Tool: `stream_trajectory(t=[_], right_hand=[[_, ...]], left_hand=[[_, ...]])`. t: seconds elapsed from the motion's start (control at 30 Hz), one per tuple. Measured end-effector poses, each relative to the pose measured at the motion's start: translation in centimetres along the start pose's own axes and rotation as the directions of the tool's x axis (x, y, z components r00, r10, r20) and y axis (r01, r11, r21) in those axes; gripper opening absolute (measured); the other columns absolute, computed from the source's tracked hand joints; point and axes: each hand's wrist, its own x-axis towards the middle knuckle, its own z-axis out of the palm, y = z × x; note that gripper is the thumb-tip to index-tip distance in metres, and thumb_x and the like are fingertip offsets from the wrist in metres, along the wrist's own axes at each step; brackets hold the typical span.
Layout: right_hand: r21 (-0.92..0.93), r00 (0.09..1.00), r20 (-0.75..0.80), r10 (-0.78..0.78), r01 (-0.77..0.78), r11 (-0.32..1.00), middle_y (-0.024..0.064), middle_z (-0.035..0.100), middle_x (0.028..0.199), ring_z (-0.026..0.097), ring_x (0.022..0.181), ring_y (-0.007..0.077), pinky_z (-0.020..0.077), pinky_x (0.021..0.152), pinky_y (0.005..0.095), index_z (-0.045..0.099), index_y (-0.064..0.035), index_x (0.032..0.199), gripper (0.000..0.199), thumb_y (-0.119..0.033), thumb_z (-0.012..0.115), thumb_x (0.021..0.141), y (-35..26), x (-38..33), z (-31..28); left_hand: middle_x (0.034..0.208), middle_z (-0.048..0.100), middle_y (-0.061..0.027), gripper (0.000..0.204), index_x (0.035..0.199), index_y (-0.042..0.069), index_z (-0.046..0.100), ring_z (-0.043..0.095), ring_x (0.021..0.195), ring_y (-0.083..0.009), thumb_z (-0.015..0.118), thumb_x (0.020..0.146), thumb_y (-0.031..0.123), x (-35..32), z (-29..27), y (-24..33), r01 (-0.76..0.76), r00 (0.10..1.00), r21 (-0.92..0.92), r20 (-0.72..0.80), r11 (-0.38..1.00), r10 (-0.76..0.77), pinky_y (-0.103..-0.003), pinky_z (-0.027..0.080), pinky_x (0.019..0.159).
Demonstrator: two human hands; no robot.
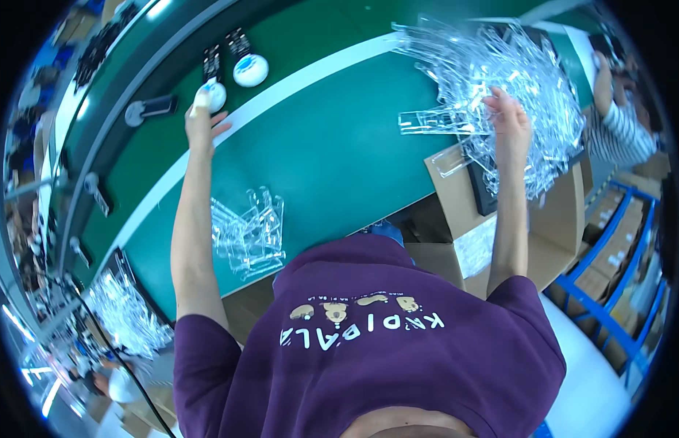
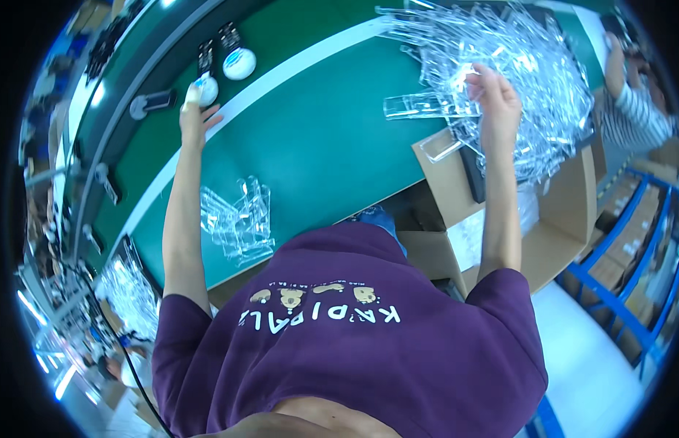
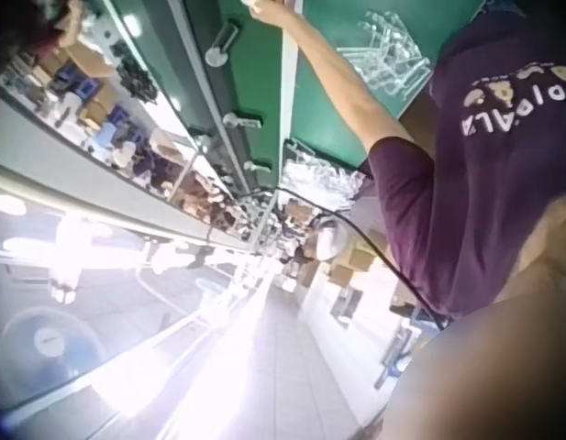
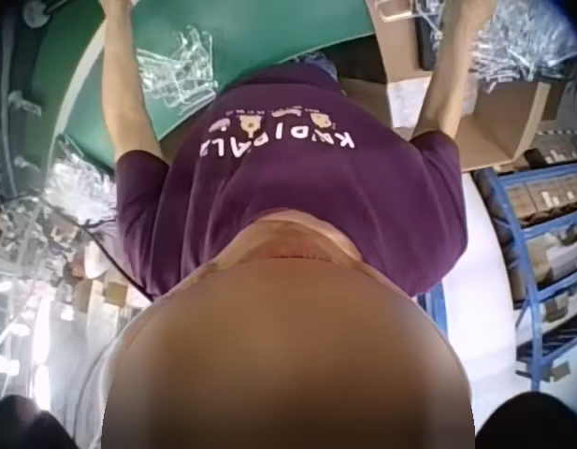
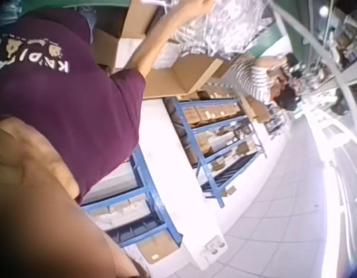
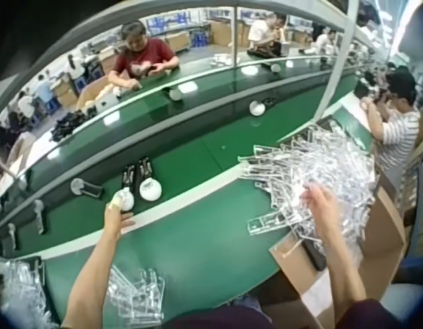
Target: Assembling electronic components into plastic housings and packaging them into a shipping box with bubble wrap.
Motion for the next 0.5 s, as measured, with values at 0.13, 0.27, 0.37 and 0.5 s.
stream_trajectory(t=[0.13, 0.27, 0.37, 0.5], right_hand=[[0.329, 0.909, 0.382, 0.168, -0.303, 0.894, 0.0115, 0.063, 0.097, 0.060, 0.083, 0.0170, 0.0499, 0.073, 0.0302, 0.059, -0.0002, 0.103, 0.024, -0.018, 0.057, 0.087, 4.5, -5.1, 12.2], [0.288, 0.784, 0.436, 0.443, -0.587, 0.757, 0.0131, 0.063, 0.096, 0.062, 0.085, 0.0188, 0.0511, 0.073, 0.0312, 0.059, 0.0000, 0.101, 0.025, -0.021, 0.056, 0.088, 8.6, -10.1, 21.2], [-0.341, 0.692, 0.476, 0.543, -0.423, 0.839, 0.0135, 0.063, 0.095, 0.062, 0.085, 0.0183, 0.0511, 0.073, 0.0311, 0.059, 0.0005, 0.103, 0.026, -0.021, 0.056, 0.088, 7.8, -8.4, 21.6], [-0.765, 0.709, 0.613, 0.348, 0.423, 0.485, 0.0113, 0.057, 0.112, 0.057, 0.100, 0.0226, 0.0481, 0.082, 0.0352, 0.054, -0.0051, 0.115, 0.032, -0.014, 0.057, 0.084, 4.3, -7.2, 20.0]], left_hand=[[0.112, 0.049, -0.0189, 0.068, 0.120, -0.002, 0.042, 0.060, 0.083, -0.0290, 0.065, 0.075, 0.044, 1.4, -0.9, -0.9, 0.021, 0.991, 0.070, -0.133, 0.997, -0.012, -0.036, 0.056, 0.058], [0.097, 0.055, -0.0187, 0.068, 0.116, -0.005, 0.043, 0.061, 0.079, -0.0255, 0.073, 0.067, 0.032, 4.8, -2.3, -2.4, 0.118, 0.961, -0.001, -0.252, 0.993, -0.114, -0.032, 0.055, 0.052], [0.094, 0.058, -0.0175, 0.070, 0.115, -0.004, 0.044, 0.061, 0.083, -0.0257, 0.074, 0.064, 0.033, 5.3, -2.8, -4.2, -0.113, 0.869, 0.405, -0.403, 0.907, 0.288, -0.033, 0.053, 0.060], [0.102, 0.061, -0.0153, 0.075, 0.118, 0.005, 0.047, 0.059, 0.092, -0.0301, 0.075, 0.061, 0.044, 1.4, -7.4, -0.6, -0.285, 0.770, 0.605, -0.319, 0.744, 0.553, -0.036, 0.045, 0.081]])
